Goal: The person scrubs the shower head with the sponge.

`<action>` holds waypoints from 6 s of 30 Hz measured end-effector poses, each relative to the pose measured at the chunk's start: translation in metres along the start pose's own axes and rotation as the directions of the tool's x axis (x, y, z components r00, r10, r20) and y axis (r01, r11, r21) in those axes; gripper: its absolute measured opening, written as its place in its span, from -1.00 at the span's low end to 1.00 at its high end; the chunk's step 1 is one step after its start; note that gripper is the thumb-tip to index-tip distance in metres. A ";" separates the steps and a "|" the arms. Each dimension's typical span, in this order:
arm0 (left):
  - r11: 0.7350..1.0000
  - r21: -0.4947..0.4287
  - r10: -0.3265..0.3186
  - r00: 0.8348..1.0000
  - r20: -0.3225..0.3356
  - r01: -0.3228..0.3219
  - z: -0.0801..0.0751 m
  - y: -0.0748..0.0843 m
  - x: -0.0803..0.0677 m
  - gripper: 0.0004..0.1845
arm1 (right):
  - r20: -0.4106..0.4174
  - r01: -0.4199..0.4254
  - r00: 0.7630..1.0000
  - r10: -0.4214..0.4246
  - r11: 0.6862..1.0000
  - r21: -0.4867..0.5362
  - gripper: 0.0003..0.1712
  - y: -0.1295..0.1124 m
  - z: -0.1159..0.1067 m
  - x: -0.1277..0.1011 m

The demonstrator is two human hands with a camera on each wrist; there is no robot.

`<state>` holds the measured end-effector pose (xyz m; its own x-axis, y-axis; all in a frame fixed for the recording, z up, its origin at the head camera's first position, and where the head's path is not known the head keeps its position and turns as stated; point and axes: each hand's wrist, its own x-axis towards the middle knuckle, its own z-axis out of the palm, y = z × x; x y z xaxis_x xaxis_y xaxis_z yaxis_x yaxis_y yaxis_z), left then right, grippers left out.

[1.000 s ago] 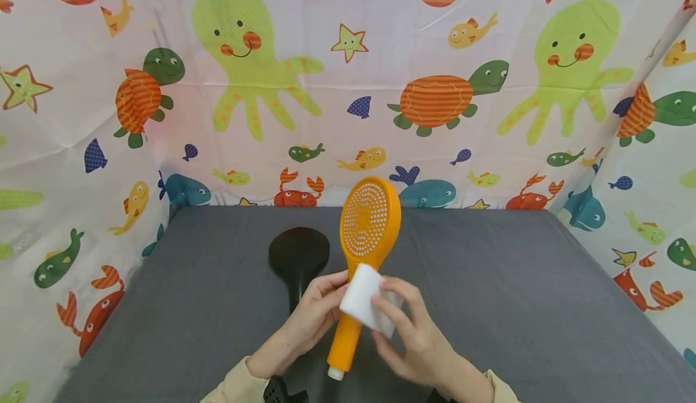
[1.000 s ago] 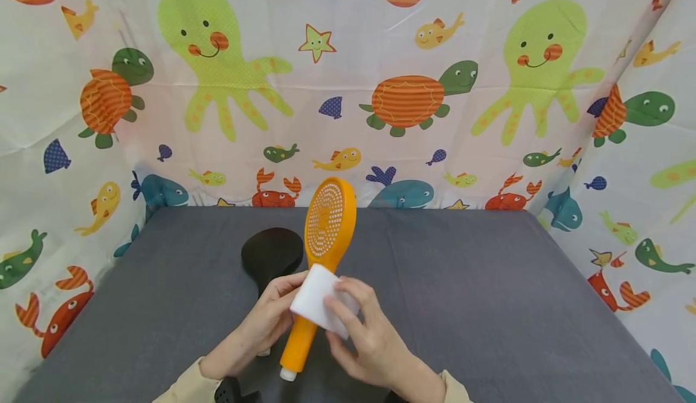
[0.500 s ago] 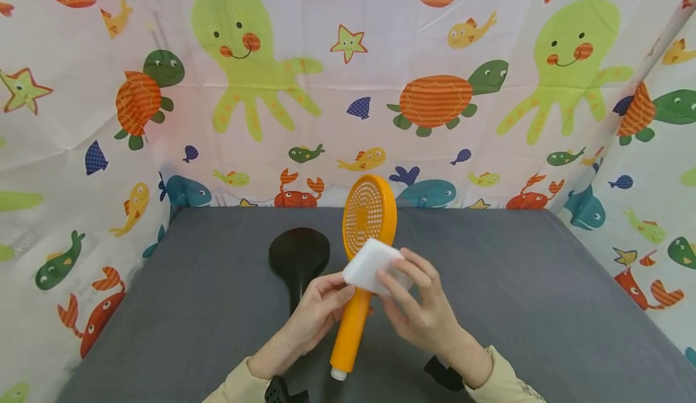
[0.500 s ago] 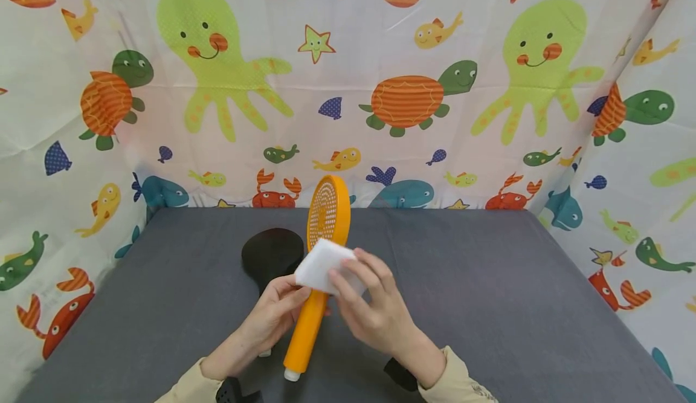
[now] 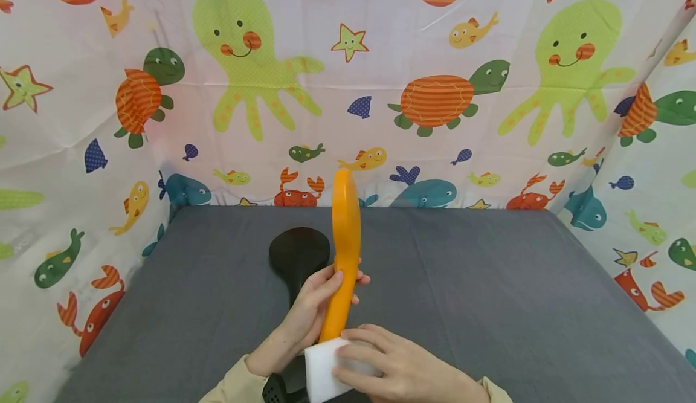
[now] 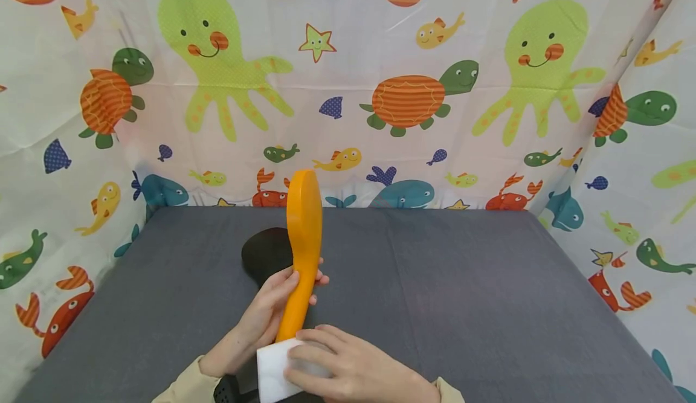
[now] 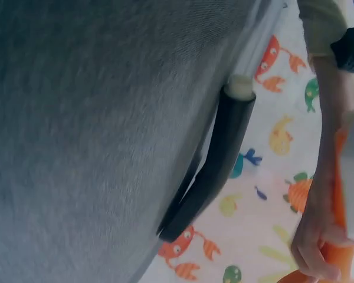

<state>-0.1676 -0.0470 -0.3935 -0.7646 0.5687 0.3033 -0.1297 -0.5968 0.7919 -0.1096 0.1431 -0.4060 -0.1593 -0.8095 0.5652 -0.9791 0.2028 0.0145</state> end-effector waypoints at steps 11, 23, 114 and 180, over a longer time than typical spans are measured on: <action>0.990 0.135 -0.050 0.997 0.062 0.042 0.002 -0.004 -0.005 -0.74 | -0.457 -0.179 0.887 0.063 0.961 -0.213 -0.59 0.043 -0.020 0.023; 0.999 0.051 0.015 0.998 0.067 -0.019 0.000 0.003 -0.003 -0.70 | -0.078 0.126 0.986 -0.145 0.970 -0.206 -0.59 0.008 -0.002 0.006; 0.995 0.029 0.102 0.992 -0.075 -0.100 -0.002 0.004 0.000 -0.67 | -0.236 0.212 0.933 -0.271 0.945 -0.248 -0.63 0.036 -0.005 0.012; 0.986 0.157 0.065 0.991 -0.119 -0.046 -0.010 -0.011 0.001 -0.76 | -0.186 -0.093 0.974 0.130 0.977 0.194 -0.65 0.001 -0.004 -0.022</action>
<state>-0.1733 -0.0448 -0.4072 -0.8412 0.4570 0.2890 0.0066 -0.5257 0.8506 -0.1064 0.1633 -0.4155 -0.2585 -0.6595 0.7059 -0.9659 0.1661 -0.1985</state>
